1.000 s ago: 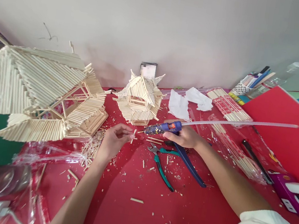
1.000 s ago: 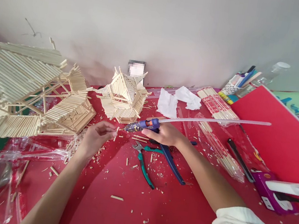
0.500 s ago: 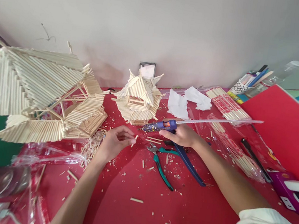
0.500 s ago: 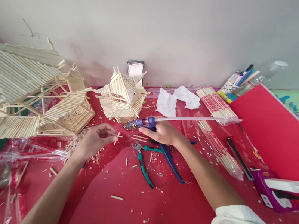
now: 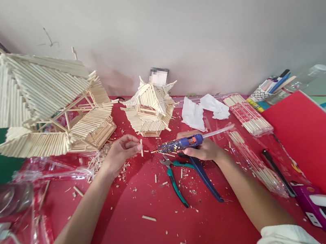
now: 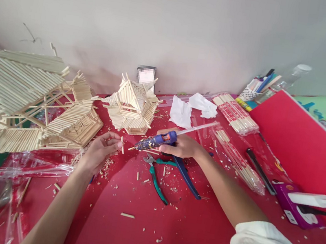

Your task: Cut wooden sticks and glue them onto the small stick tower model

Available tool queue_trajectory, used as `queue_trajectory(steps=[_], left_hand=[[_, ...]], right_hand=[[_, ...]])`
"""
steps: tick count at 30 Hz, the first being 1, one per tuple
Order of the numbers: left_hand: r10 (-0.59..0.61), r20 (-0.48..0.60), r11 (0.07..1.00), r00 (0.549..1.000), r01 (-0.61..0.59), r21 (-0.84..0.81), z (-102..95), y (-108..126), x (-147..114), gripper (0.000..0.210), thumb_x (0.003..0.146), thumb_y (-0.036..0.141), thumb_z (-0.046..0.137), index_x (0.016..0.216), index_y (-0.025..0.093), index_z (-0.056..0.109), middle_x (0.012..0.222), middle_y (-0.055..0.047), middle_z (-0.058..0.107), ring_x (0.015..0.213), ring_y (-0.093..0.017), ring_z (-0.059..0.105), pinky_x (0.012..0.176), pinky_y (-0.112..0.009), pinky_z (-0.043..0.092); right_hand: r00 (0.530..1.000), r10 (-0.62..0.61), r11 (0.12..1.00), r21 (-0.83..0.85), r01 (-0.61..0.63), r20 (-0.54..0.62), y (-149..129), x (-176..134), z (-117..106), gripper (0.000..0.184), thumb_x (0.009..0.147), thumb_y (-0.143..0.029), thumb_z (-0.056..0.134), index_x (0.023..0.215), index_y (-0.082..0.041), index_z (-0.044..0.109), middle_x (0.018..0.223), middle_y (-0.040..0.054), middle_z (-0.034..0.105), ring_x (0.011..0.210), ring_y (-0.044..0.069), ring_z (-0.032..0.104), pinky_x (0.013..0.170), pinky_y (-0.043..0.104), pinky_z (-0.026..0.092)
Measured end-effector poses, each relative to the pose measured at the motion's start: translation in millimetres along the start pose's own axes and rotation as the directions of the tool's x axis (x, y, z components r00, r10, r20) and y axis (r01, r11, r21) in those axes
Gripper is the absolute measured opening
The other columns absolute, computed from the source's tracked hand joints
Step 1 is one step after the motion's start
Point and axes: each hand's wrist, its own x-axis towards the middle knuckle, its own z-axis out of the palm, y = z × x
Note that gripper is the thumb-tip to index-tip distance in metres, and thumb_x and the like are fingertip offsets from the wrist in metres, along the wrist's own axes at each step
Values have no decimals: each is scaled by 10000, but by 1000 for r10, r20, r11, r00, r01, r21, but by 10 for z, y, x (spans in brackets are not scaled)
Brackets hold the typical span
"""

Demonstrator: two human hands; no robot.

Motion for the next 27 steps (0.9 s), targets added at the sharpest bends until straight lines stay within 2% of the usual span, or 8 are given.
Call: queue_trajectory(steps=[3, 8, 13, 21, 27], left_hand=[[-38, -6, 999, 999, 38, -32, 38, 17, -18, 530, 478, 314, 993, 855, 182, 645, 725, 39, 693, 636, -74, 628, 615, -169, 484], [-80, -16, 994, 997, 79, -76, 51, 0, -17, 535, 495, 330, 991, 866, 181, 635, 732, 43, 693, 639, -66, 636, 630, -163, 509], [-80, -20, 991, 997, 78, -112, 52, -18, -12, 554, 483, 311, 999, 874, 169, 633, 722, 43, 695, 631, -57, 632, 618, -149, 514], [-76, -28, 988, 997, 72, -139, 81, -15, -14, 553, 484, 308, 999, 870, 164, 631, 702, 43, 691, 600, -51, 618, 581, -135, 507], [-69, -28, 986, 997, 64, -153, 82, -28, -11, 544, 494, 292, 997, 877, 159, 634, 704, 39, 693, 593, -48, 613, 580, -135, 517]], right_hand=[[997, -69, 982, -180, 62, -34, -20, 40, 72, 353, 974, -491, 559, 770, -205, 521, 749, -4, 520, 665, 129, 491, 620, 275, 367], [983, -182, 913, -370, 173, 12, -75, 99, 162, 352, 976, -447, 561, 724, -216, 481, 700, -21, 473, 638, 126, 431, 621, 276, 342], [980, -191, 882, -430, 195, 53, -92, 120, 195, 398, 998, -490, 508, 708, -223, 449, 686, -17, 467, 641, 135, 422, 613, 276, 334], [975, -223, 861, -466, 201, 8, -58, 117, 244, 416, 999, -503, 516, 701, -226, 427, 669, -18, 458, 630, 139, 407, 600, 284, 303], [973, -229, 841, -499, 208, 19, -75, 124, 230, 422, 999, -495, 515, 687, -223, 430, 669, -16, 470, 630, 135, 422, 594, 276, 306]])
